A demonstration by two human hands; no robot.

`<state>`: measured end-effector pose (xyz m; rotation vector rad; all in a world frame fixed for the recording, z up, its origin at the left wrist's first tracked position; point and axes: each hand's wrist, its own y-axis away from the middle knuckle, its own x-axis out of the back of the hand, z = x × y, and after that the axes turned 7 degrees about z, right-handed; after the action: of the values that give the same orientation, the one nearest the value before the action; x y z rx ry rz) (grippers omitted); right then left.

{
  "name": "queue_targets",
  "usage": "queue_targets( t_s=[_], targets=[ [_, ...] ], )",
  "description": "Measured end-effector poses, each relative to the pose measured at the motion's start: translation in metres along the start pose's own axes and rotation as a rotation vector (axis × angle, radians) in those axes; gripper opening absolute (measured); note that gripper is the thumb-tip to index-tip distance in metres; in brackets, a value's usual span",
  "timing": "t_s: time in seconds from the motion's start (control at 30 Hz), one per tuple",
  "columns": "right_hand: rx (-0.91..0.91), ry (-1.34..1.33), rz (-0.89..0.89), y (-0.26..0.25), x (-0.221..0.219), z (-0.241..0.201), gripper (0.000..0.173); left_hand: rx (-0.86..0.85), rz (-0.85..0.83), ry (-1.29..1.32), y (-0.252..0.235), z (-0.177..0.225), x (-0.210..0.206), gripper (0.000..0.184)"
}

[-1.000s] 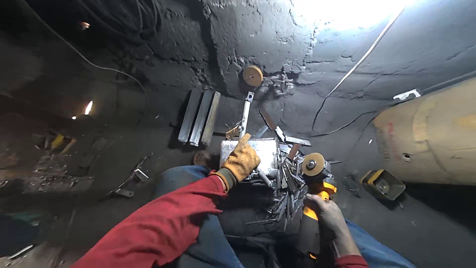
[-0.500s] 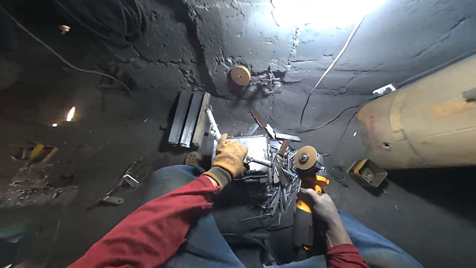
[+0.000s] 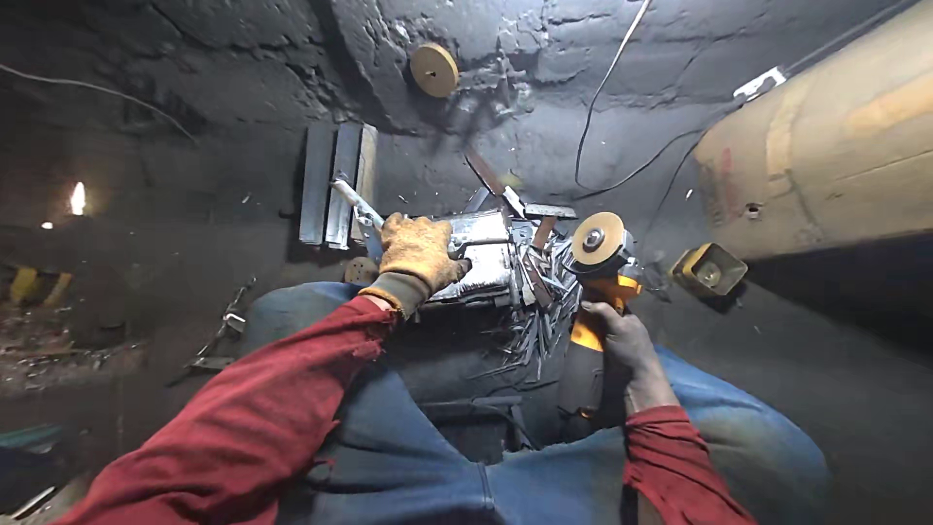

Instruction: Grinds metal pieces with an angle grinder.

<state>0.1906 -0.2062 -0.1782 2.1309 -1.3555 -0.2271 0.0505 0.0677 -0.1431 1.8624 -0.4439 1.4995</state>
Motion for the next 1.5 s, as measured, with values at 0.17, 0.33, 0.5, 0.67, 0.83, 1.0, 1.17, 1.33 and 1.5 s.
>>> queue_targets(
  t_s=[0.17, 0.33, 0.5, 0.67, 0.83, 1.0, 1.17, 1.33, 1.5],
  targets=[
    [0.004, -0.044, -0.003, -0.003, 0.0, -0.002, 0.021, 0.003, 0.004, 0.026, -0.007, 0.008, -0.003, 0.066],
    [-0.001, 0.049, 0.011, -0.002, 0.003, -0.006, 0.019, 0.046, -0.063, 0.063, -0.02, 0.025, -0.026, 0.067],
    [0.041, -0.077, -0.076, -0.012, 0.004, 0.003, 0.032, 0.076, -0.178, 0.221, -0.022, 0.049, -0.056, 0.065],
    [-0.018, -0.152, 0.006, -0.008, -0.008, 0.003, 0.032, 0.074, -0.192, 0.266, -0.035, 0.056, -0.091, 0.07],
    [-0.014, -0.137, -0.01, -0.011, -0.015, -0.002, 0.032, 0.326, -0.067, 0.401, -0.037, 0.009, -0.052, 0.099],
    [0.01, -0.107, 0.057, -0.011, -0.019, -0.004, 0.033, 0.667, -0.258, 0.414, -0.032, -0.048, -0.062, 0.108],
    [0.044, -0.169, -0.01, -0.007, -0.007, 0.003, 0.03, 0.675, -0.307, 0.439, -0.022, -0.037, -0.1, 0.092],
    [0.079, -0.184, -0.044, 0.001, 0.0, 0.001, 0.032, 0.685, -0.311, 0.463, -0.025, -0.027, -0.097, 0.099],
    [0.118, -0.161, -0.087, 0.013, 0.004, -0.01, 0.028, 0.76, -0.249, 0.513, -0.032, -0.016, -0.096, 0.083]
  ],
)
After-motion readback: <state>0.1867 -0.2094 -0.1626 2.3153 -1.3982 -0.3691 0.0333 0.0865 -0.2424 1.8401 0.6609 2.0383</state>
